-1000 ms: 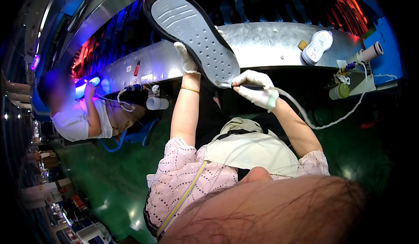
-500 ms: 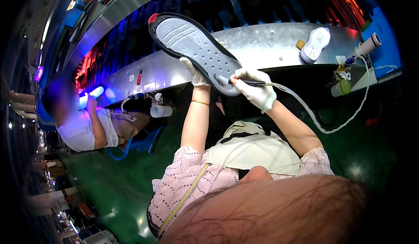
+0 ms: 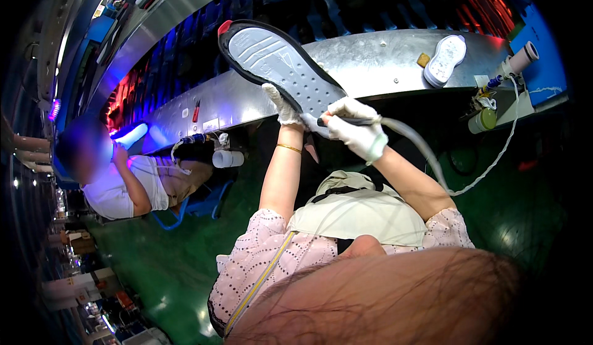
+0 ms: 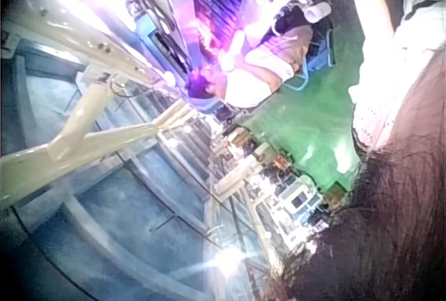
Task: The person holds a shoe insole and scrubs its surface with a brush. They repeatedly wipe the insole, rotate it to access different areas, and place it back on the conveyor belt before picking up another insole to continue the process.
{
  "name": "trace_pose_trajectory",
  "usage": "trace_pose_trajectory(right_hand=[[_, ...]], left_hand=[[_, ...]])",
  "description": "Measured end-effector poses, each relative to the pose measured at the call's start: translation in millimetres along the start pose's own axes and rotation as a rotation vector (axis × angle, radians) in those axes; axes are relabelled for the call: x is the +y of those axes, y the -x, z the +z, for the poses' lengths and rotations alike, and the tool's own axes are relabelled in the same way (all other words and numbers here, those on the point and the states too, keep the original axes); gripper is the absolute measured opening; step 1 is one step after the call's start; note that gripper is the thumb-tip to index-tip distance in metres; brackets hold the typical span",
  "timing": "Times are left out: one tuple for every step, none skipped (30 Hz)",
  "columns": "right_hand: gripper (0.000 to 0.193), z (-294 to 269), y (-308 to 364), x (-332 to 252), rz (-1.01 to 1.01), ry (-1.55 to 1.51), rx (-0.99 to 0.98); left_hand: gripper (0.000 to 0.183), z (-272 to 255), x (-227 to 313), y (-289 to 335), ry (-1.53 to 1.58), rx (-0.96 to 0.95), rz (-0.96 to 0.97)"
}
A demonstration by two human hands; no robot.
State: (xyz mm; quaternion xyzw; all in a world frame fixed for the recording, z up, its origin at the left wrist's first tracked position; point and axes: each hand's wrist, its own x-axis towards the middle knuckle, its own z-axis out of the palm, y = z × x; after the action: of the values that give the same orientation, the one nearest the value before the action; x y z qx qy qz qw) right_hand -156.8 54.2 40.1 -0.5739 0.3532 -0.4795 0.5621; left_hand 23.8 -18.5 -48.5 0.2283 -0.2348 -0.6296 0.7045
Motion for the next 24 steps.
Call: trace_pose_trajectory(right_hand=[[0.007, -6, -1, -3, 0.189, -0.287, -0.039], [0.009, -9, -4, -4, 0.142, -0.312, 0.031], [0.011, -17, -6, -6, 0.176, -0.272, 0.058], [0.012, -22, -8, -8, 0.184, -0.251, 0.070], [0.013, -24, -9, -13, 0.191, -0.226, 0.083], [0.013, -24, -8, -19, 0.169, -0.158, 0.097], [0.013, -22, -7, -18, 0.157, -0.146, 0.085], [0.012, -22, -6, -17, 0.144, -0.129, 0.080], [0.012, -21, -5, -16, 0.132, -0.113, 0.075], [0.011, -20, -4, -14, 0.117, -0.065, 0.062], [0.010, -19, -3, -12, 0.103, -0.018, 0.049], [0.009, -17, -3, -10, 0.026, 0.072, 0.039], [0.008, -16, -4, -8, -0.050, 0.163, 0.029], [0.007, -13, -4, -6, -0.148, 0.301, 0.056], [0.007, -10, -3, -7, -0.181, 0.352, 0.064], [0.008, -7, -2, -6, -0.192, 0.367, 0.054], [0.008, -6, -1, -6, -0.202, 0.383, 0.042], [0.008, -4, 4, -10, -0.181, 0.398, 0.008], [0.008, -3, 8, -11, -0.191, 0.405, -0.002], [0.008, -4, 11, -10, -0.190, 0.355, 0.004], [0.007, -5, 12, -9, -0.189, 0.305, 0.009], [0.006, -8, 11, -12, 0.010, 0.140, 0.015], [0.005, -9, 9, -15, 0.208, -0.026, 0.027], [0.005, -10, 4, 1, -0.017, 0.046, 0.100]], left_hand=[[0.105, -1, -2, 0, 0.038, -0.081, -0.004], [0.105, 5, -1, 0, 0.072, -0.161, -0.007], [0.105, 17, 4, 3, 0.104, -0.238, -0.009], [0.105, 31, 6, 9, 0.157, -0.233, -0.002], [0.104, 34, 5, 11, 0.156, -0.220, 0.014], [0.104, 36, 5, 13, 0.155, -0.207, 0.030], [0.104, 37, 5, 14, 0.153, -0.194, 0.047], [0.105, 35, 4, 10, 0.159, -0.194, 0.050], [0.105, 34, 2, 10, 0.176, -0.178, 0.048], [0.106, 32, 1, 11, 0.193, -0.162, 0.045], [0.106, 30, 0, 12, 0.210, -0.146, 0.042], [0.106, 30, 1, 12, 0.202, -0.137, 0.021], [0.106, 29, 1, 10, 0.195, -0.128, -0.001], [0.106, 29, 3, 9, 0.186, -0.120, -0.020], [0.105, 25, 2, 7, 0.159, -0.096, -0.030], [0.104, 22, 2, 5, 0.132, -0.075, -0.040], [0.104, 38, 4, 11, 0.084, -0.086, -0.057], [0.104, 14, -7, 1, 0.040, -0.020, -0.028], [0.104, 9, -9, 1, 0.066, -0.009, -0.021], [0.104, 7, -12, 1, 0.091, 0.002, -0.014], [0.104, 4, -14, 2, 0.116, 0.013, -0.006], [0.106, -3, -14, 0, 0.102, -0.002, -0.024], [0.102, -5, -15, 1, 0.102, -0.018, -0.006], [0.098, -7, -15, 2, 0.101, -0.033, 0.014]])
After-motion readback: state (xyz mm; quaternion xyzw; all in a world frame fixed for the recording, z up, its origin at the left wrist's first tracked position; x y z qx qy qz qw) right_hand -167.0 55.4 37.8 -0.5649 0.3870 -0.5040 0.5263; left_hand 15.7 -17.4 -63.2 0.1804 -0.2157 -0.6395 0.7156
